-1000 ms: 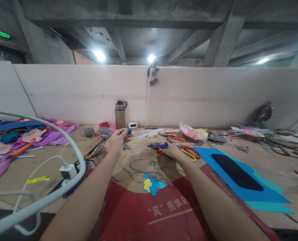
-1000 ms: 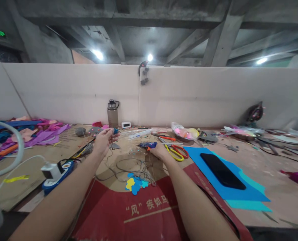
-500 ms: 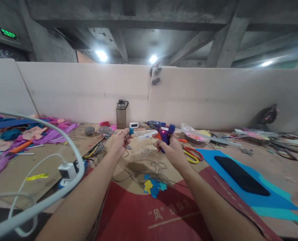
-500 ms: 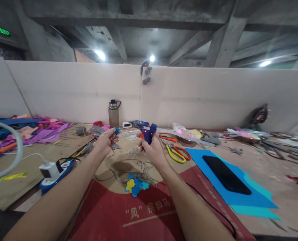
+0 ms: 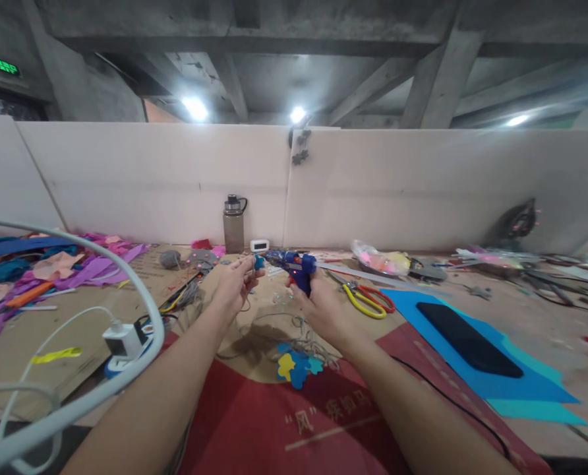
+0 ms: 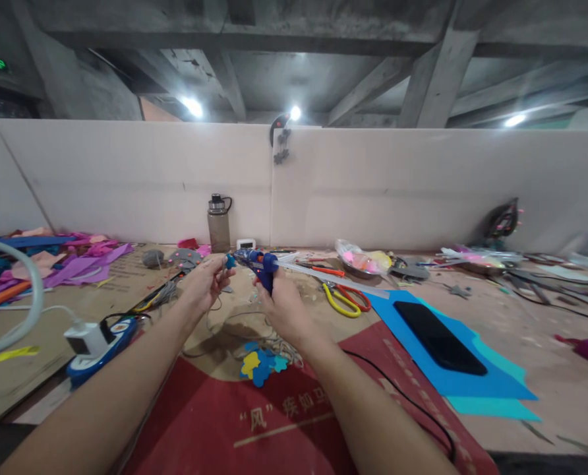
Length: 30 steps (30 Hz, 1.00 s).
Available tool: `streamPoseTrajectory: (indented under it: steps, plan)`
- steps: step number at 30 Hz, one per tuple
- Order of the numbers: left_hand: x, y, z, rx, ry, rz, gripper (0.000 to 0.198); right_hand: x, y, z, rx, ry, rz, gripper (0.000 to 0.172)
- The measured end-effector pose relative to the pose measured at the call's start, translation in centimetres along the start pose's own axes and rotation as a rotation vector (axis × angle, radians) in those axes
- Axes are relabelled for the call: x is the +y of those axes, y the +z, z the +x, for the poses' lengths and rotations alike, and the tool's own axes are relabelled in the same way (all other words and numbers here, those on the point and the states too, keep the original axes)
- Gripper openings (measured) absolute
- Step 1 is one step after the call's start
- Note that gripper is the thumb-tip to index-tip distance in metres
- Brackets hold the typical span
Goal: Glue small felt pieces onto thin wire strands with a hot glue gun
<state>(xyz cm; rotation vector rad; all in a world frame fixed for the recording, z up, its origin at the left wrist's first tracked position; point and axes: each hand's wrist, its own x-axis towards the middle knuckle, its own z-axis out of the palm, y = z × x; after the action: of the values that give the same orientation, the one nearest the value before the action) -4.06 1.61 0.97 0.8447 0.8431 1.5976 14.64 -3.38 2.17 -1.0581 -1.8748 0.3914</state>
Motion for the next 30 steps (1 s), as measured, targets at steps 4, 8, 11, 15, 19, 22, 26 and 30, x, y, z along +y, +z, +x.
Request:
streamPoseTrajectory:
  steps: [4,8,11,15,19,22,26,30]
  plan:
    - [0.08,0.20,-0.30,-0.012,-0.005,0.000,0.015,0.33,0.18,-0.09,-0.012,-0.011,-0.015,0.021]
    - [0.17,0.47,-0.58,-0.019,-0.005,0.002,0.013,0.53,0.39,-0.04,-0.007,-0.032,-0.032,0.024]
    - [0.23,0.64,-0.72,-0.024,0.000,0.003,0.013,0.44,0.44,-0.02,-0.007,-0.041,-0.042,0.025]
    - [0.24,0.70,-0.71,-0.027,-0.007,0.017,0.015,0.21,0.37,-0.06,-0.005,-0.042,-0.045,0.025]
    - [0.15,0.46,-0.50,-0.022,0.008,0.022,0.016,0.00,0.22,-0.17,0.014,-0.031,-0.067,0.023]
    - [0.10,0.33,-0.38,-0.021,0.018,0.029,0.017,-0.16,0.13,-0.23,0.016,-0.027,-0.081,0.022]
    - [0.21,0.50,-0.51,-0.032,0.016,0.044,0.017,-0.21,0.12,-0.26,0.021,-0.047,-0.071,0.024]
    - [0.36,0.70,-0.71,-0.025,0.010,0.045,0.015,-0.18,0.13,-0.25,0.010,-0.044,-0.059,0.025]
